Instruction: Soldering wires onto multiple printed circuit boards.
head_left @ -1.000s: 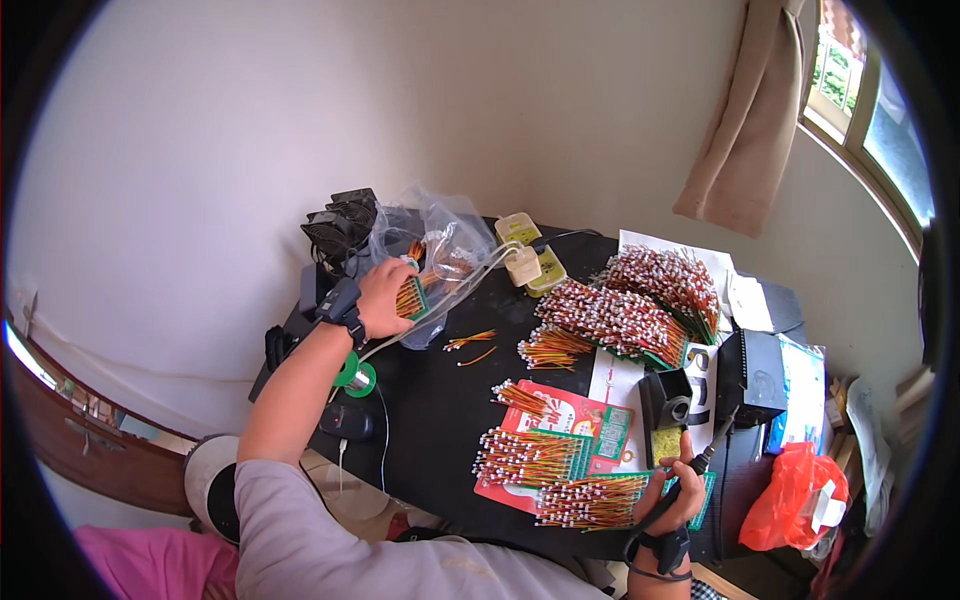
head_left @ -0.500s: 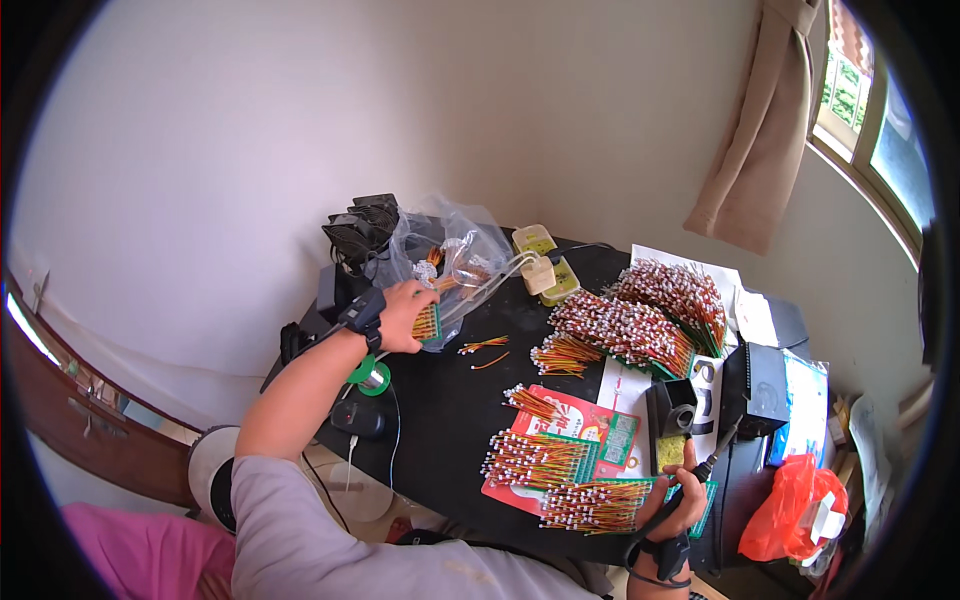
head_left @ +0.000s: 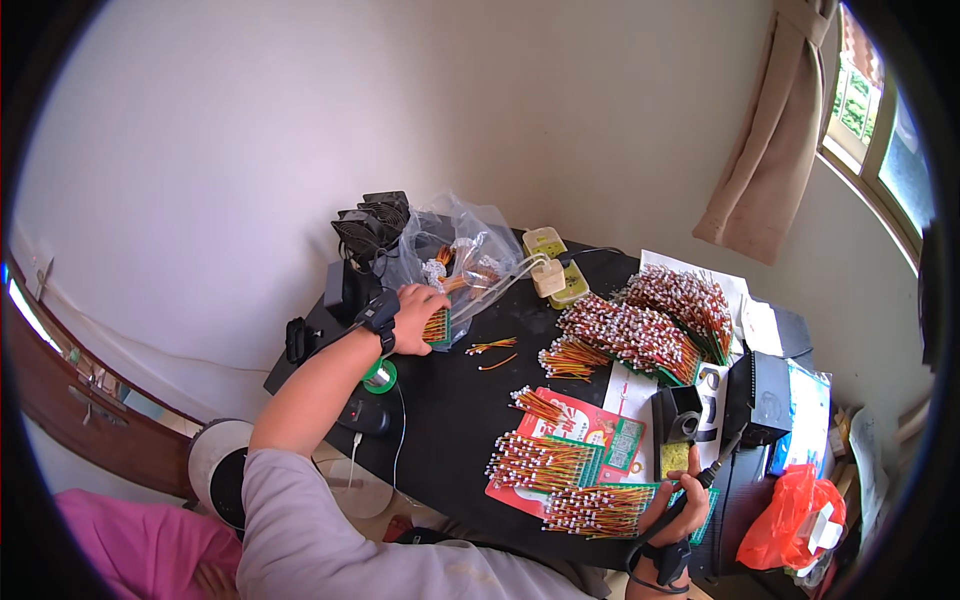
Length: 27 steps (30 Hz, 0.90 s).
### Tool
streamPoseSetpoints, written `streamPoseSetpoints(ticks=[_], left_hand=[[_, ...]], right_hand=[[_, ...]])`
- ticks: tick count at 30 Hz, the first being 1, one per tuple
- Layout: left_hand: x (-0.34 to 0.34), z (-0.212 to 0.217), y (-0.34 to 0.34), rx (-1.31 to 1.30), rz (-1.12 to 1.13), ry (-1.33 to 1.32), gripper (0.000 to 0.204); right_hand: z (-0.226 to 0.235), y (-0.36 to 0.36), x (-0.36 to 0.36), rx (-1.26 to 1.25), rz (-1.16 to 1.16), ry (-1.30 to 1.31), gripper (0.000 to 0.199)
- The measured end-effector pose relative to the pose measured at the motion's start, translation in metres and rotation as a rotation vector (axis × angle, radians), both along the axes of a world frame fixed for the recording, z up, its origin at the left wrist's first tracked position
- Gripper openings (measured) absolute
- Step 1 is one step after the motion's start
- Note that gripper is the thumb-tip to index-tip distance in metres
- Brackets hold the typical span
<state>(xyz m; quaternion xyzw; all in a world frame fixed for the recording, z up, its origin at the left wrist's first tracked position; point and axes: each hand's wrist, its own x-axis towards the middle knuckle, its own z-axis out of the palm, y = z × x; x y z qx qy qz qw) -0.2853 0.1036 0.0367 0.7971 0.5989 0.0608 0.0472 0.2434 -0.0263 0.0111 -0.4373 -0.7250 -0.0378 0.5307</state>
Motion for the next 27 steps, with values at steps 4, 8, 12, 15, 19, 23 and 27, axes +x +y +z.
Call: streamPoseSetpoints(ticks=[4,8,12,15,19,23,27], left_hand=[[0.028,0.026,-0.014,0.140,0.007,0.004,0.083],[0.061,0.045,-0.051,0.374,-0.005,-0.167,0.049],[0.128,0.066,-0.118,0.460,-0.226,-0.135,0.015],[0.168,0.043,-0.149,0.414,-0.312,-0.220,0.014],[0.217,0.022,-0.172,0.361,-0.306,-0.346,0.013],[0.242,0.011,-0.177,0.313,-0.313,-0.429,0.012],[0.261,0.013,-0.165,0.313,-0.318,-0.439,0.012]], right_hand=[[-0.002,-0.005,0.006,0.016,-0.029,-0.001,0.019],[0.002,-0.004,0.005,0.000,-0.028,-0.038,0.019],[0.007,-0.004,0.003,0.054,0.035,-0.040,0.030],[0.013,-0.002,0.003,0.081,0.075,0.001,0.032],[0.014,0.000,0.005,0.097,0.088,0.026,0.037],[0.008,0.001,0.001,0.092,0.140,0.106,0.038],[0.010,0.001,-0.001,0.086,0.133,0.100,0.039]])
